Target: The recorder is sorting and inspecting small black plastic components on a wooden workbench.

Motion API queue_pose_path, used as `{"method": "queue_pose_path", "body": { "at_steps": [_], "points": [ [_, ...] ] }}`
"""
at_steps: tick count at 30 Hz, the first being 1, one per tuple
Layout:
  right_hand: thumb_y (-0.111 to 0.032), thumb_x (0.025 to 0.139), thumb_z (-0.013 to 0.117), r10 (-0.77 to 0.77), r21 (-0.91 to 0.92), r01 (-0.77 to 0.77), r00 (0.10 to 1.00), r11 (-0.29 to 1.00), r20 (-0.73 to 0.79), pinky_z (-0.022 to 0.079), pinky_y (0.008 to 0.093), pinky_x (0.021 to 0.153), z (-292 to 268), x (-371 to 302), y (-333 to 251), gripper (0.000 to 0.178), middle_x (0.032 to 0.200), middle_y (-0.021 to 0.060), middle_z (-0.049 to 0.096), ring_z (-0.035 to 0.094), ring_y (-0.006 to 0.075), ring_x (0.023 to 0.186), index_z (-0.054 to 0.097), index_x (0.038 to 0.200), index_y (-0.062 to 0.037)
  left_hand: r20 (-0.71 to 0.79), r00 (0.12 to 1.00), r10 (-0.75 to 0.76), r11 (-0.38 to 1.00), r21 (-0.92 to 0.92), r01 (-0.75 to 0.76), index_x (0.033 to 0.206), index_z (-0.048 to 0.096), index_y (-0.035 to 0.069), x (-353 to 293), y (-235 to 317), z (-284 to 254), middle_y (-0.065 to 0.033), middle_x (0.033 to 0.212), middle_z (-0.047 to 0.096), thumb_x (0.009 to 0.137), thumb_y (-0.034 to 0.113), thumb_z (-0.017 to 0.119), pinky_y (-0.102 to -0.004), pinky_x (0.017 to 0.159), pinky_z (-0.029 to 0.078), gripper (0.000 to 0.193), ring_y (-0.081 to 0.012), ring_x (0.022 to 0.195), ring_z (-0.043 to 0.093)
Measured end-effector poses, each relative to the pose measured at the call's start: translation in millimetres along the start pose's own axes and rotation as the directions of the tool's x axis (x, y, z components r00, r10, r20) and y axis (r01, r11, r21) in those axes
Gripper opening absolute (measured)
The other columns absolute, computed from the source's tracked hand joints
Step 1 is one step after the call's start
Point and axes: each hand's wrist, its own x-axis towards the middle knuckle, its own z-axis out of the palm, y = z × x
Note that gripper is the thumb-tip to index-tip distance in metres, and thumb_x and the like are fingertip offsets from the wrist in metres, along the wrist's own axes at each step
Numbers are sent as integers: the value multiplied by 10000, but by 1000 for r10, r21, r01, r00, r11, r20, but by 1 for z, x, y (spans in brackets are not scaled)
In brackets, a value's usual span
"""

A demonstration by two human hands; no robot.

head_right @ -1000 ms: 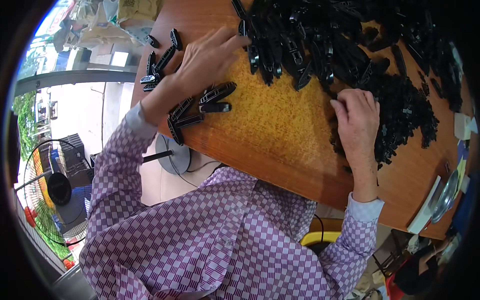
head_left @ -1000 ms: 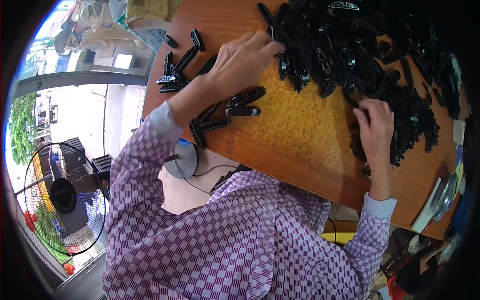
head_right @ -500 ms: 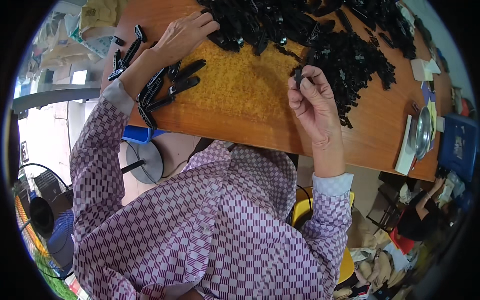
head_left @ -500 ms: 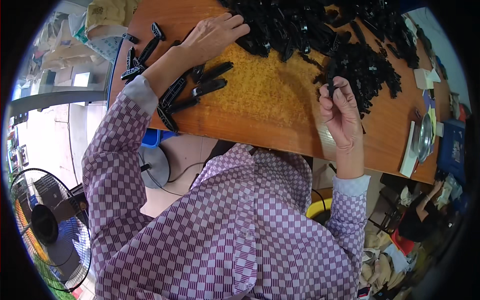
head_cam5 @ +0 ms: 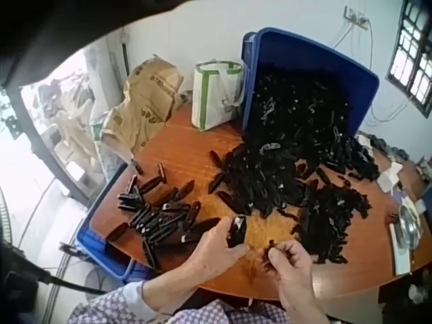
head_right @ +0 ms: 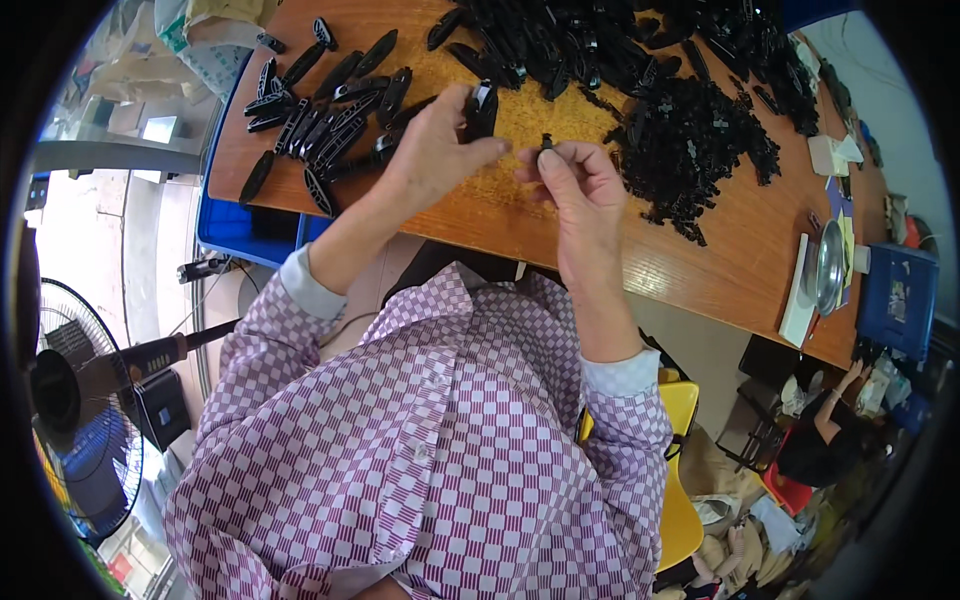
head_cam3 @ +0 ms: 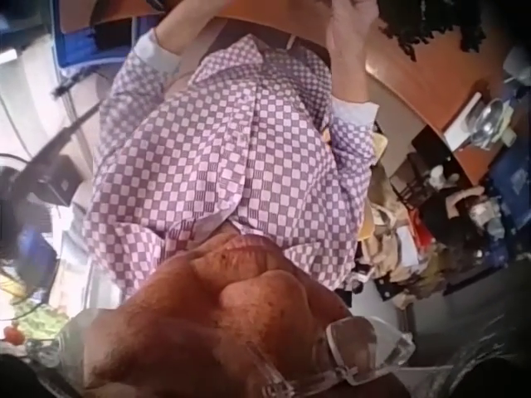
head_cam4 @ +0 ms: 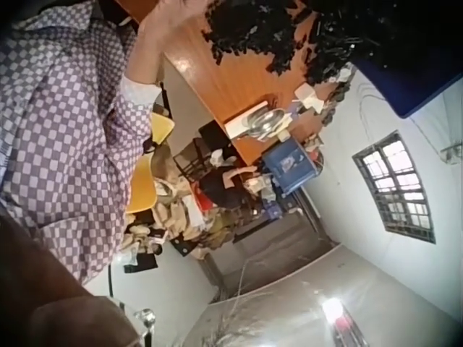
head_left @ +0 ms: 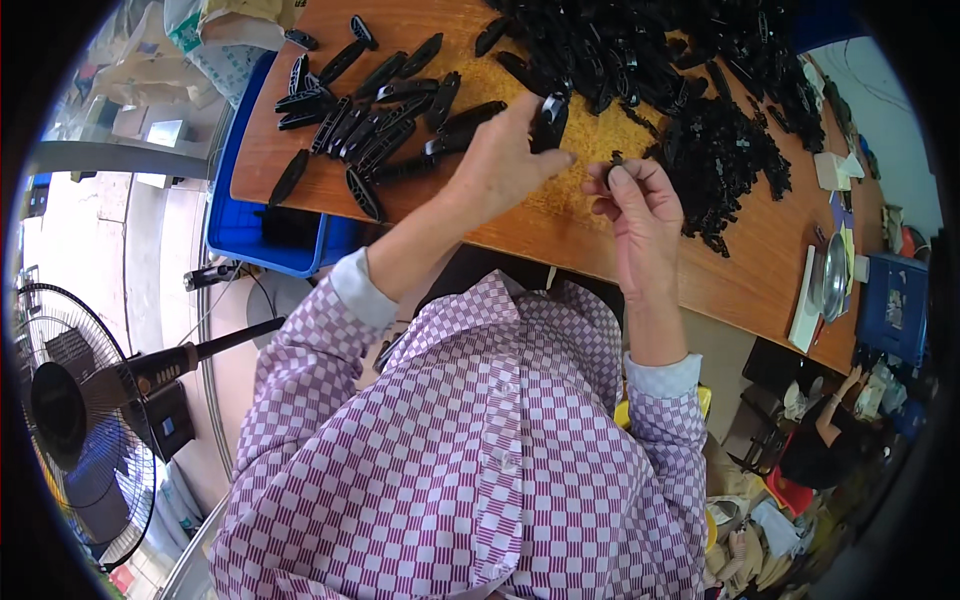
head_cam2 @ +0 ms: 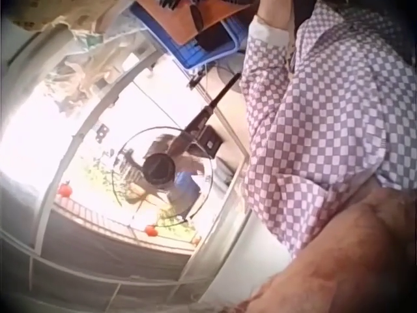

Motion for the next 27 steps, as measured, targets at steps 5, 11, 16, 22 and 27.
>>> {"method": "queue_pose_path", "body": {
  "at_steps": [5,11,16,22,27],
  "points": [
    [-81,900,617,-114,-60,112,993,992,-23,454,228,753,15,-1,17,81,976,72,657,603,112,833,582,962,-42,-24,1000,-13,1000,-23,12,1101,501,-13,-14,-5,18,-105,836,602,713,79,738,-292,704,478,464,-165,789,590],
    [-63,903,608,-83,-57,84,996,995,30,464,226,761,10,-2,14,78,899,48,637,576,99,831,592,967,-20,147,989,9,963,-269,31,1111,458,-52,-23,-15,22,-220,930,639,709,102,730,-372,748,496,509,-314,890,650],
    [-9,884,602,-147,-489,268,951,830,271,461,225,718,-12,1,-18,65,913,31,596,564,112,814,591,947,-2,254,967,-9,984,-170,54,1220,463,-64,-27,-7,17,-206,904,647,708,107,728,-351,762,503,602,-284,879,653],
    [41,810,619,-98,-709,633,763,310,638,449,283,654,-6,3,-52,133,895,84,530,566,200,758,564,929,18,253,960,117,993,-15,-117,1242,456,-43,-32,0,19,-161,894,666,736,65,704,-313,712,496,573,-205,819,647],
    [-7,805,598,-12,-713,651,741,261,672,446,394,642,-4,7,-57,77,863,125,513,572,329,784,549,855,23,308,943,129,989,30,-145,1224,479,-27,-33,3,20,-172,874,657,736,77,693,-338,707,499,542,-266,803,651]
  ]
}}
